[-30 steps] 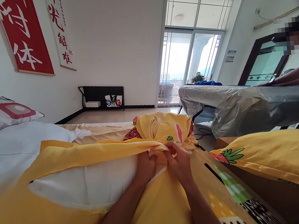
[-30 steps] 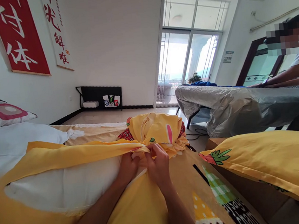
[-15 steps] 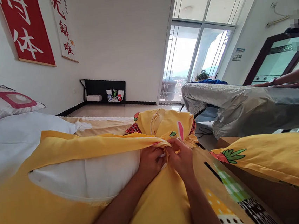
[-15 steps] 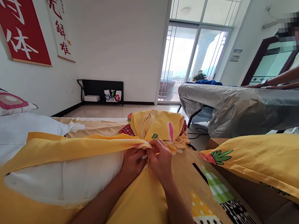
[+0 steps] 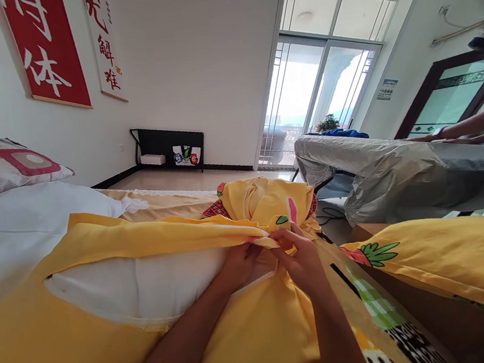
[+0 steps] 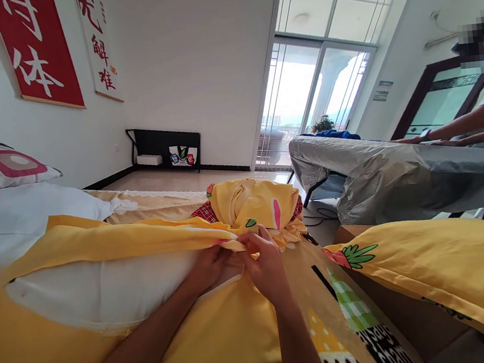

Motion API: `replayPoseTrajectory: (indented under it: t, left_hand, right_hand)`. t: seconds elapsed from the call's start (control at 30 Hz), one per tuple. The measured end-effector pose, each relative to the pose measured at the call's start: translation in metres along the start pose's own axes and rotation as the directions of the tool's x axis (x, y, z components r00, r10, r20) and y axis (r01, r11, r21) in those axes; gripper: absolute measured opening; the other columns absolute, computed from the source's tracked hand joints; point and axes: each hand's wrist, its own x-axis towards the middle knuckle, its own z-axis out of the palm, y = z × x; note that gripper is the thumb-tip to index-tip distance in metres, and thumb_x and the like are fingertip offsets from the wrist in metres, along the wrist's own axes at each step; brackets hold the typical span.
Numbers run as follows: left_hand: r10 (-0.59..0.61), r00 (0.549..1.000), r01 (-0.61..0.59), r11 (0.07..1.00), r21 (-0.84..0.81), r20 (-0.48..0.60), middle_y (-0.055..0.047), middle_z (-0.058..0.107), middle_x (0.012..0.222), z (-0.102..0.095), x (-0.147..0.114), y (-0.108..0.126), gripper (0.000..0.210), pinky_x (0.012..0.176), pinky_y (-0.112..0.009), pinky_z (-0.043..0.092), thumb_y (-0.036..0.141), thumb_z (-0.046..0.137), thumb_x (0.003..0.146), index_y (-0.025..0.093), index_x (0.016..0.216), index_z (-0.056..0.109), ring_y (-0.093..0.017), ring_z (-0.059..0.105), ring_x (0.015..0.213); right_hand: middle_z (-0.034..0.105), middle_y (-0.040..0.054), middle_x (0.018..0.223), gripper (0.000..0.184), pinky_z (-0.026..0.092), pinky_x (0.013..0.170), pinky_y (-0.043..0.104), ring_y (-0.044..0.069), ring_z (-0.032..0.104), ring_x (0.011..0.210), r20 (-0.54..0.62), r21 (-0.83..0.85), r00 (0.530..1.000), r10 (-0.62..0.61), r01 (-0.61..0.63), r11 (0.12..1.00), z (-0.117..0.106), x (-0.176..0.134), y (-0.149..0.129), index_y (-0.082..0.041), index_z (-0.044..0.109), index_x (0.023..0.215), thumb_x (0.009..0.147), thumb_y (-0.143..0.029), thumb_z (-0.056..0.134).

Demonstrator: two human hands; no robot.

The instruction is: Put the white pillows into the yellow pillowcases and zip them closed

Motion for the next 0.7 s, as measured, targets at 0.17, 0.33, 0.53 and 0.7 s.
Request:
replayPoseTrajectory:
  t: [0.17,0.33,0.53,0.7]
  left_hand:
    - [-0.148,0.988,0.148,0.989,-0.015,-0.035,-0.007,0.068,0.116,-0.007,0.004,-0.001,0.031,0.098,-0.042,0.044,0.036,0.065,0.073,0.02,0.099,0.068,-0.028,0.06,0.108]
    - [-0.188,0.978,0.189,0.982,0.005,-0.087,-0.003,0.067,0.118,-0.011,0.006,-0.002,0.028,0.102,-0.038,0.041,0.034,0.063,0.071,0.022,0.097,0.066,-0.025,0.058,0.111]
    - [-0.165,0.98,0.167,0.986,0.003,-0.113,-0.003,0.067,0.118,-0.013,0.007,-0.005,0.025,0.106,-0.04,0.036,0.031,0.059,0.072,0.023,0.094,0.066,-0.026,0.056,0.113]
    - [-0.194,0.979,0.192,0.98,-0.045,-0.059,-0.008,0.068,0.114,-0.014,0.006,0.002,0.022,0.103,-0.045,0.038,0.029,0.059,0.072,0.02,0.091,0.067,-0.029,0.057,0.108]
  right_hand:
    - [0.054,0.0013,0.075,0.016,0.041,0.068,0.027,0.017,0.051,0.073,0.101,0.018,0.995,0.015,-0.017,1.0,-0.004,0.002,0.002,-0.021,0.066,0.074,0.078,-0.035,0.061]
    - [0.056,0.0015,0.079,0.013,0.04,0.065,0.026,0.016,0.052,0.073,0.267,0.05,0.963,0.026,-0.041,0.998,-0.002,0.002,0.002,-0.02,0.063,0.078,0.08,-0.032,0.058]
    - [0.058,0.0018,0.082,0.012,0.04,0.073,0.027,0.018,0.055,0.081,0.272,0.047,0.961,0.042,-0.057,0.997,0.001,0.004,0.011,-0.02,0.064,0.079,0.079,-0.032,0.061]
    - [0.065,0.0036,0.094,0.032,0.044,0.079,0.027,0.02,0.058,0.09,0.417,0.231,0.909,-0.013,-0.093,0.969,-0.008,0.004,0.019,-0.021,0.064,0.092,0.077,-0.049,0.066]
